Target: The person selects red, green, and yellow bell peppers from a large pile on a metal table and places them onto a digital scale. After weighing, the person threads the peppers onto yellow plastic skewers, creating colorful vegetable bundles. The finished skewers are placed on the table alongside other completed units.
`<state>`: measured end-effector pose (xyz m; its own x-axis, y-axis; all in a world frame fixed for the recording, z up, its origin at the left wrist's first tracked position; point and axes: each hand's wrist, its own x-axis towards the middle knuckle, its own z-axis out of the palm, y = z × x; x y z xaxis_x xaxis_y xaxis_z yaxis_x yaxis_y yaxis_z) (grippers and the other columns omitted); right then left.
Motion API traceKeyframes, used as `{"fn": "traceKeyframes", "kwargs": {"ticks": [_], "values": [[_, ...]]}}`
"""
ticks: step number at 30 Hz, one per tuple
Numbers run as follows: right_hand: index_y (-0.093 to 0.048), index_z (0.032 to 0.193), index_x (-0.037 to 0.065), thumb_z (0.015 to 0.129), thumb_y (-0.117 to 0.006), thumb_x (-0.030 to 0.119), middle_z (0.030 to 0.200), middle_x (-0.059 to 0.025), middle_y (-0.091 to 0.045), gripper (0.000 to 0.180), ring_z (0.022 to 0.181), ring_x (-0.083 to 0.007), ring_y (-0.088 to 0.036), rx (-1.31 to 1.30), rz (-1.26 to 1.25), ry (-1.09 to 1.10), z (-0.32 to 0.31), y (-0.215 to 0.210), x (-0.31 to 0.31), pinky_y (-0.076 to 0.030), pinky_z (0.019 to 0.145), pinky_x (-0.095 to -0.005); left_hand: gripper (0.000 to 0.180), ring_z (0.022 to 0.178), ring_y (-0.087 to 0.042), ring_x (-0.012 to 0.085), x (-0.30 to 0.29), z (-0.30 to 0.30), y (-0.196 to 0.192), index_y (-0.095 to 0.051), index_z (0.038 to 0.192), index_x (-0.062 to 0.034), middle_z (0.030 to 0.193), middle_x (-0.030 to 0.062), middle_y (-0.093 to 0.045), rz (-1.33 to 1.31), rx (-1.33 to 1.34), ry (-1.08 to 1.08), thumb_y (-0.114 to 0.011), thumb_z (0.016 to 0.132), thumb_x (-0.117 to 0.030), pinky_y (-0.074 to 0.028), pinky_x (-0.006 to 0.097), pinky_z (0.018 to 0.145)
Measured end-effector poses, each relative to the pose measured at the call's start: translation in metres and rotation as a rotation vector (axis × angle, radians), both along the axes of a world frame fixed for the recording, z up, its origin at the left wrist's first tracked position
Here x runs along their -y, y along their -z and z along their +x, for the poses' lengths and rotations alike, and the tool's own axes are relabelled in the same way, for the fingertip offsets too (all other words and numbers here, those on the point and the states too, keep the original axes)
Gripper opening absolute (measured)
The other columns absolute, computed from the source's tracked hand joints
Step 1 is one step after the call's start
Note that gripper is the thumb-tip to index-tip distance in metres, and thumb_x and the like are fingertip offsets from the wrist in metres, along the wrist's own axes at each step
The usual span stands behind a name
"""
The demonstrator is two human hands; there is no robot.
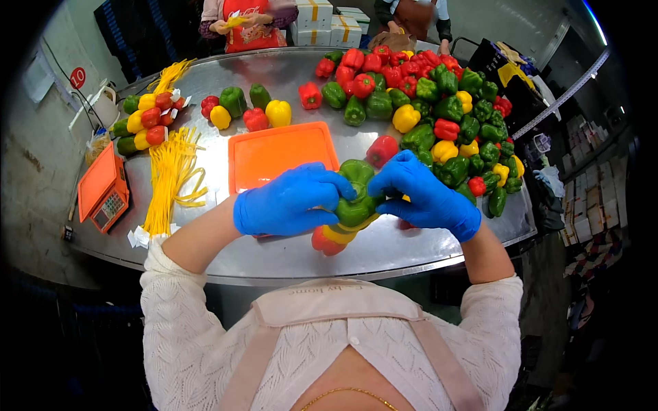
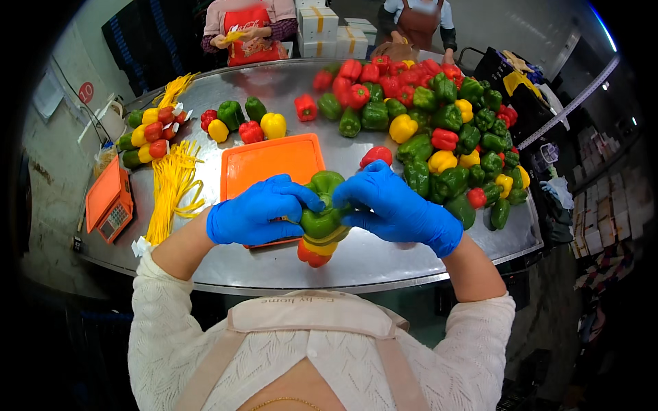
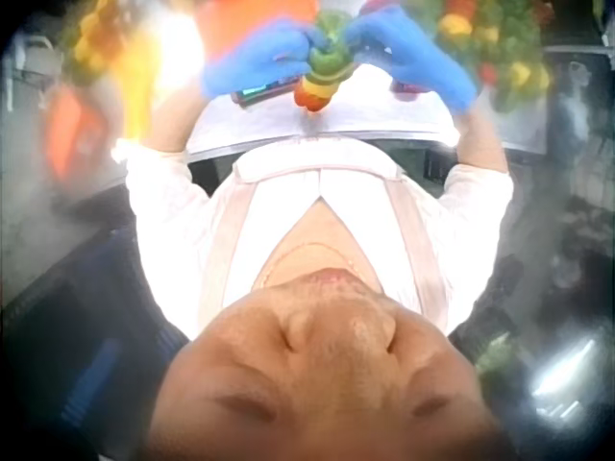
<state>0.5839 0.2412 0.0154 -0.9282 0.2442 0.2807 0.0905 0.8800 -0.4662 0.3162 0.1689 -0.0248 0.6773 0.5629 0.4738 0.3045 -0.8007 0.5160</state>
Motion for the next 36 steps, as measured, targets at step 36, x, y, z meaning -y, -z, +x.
{"fn": "traceKeyframes", "kwargs": {"ticks": [36], "values": [[-0.064,0.095,0.009,0.075,-0.072,-0.007,0.095,-0.0079,-0.061,0.026,0.082,-0.0244,-0.063,-0.281,-0.037,-0.133,-0.039,0.011,0.024,-0.051,0.069,-0.0311,0.036,0.080,-0.065,0.0348,0.025,0.017,-0.021,-0.060,0.119,-0.0092,0.091,0.0147,-0.066,-0.398,-0.115,-0.269,-0.069,0.085,-0.016,-0.053,0.040,0.072]]}}
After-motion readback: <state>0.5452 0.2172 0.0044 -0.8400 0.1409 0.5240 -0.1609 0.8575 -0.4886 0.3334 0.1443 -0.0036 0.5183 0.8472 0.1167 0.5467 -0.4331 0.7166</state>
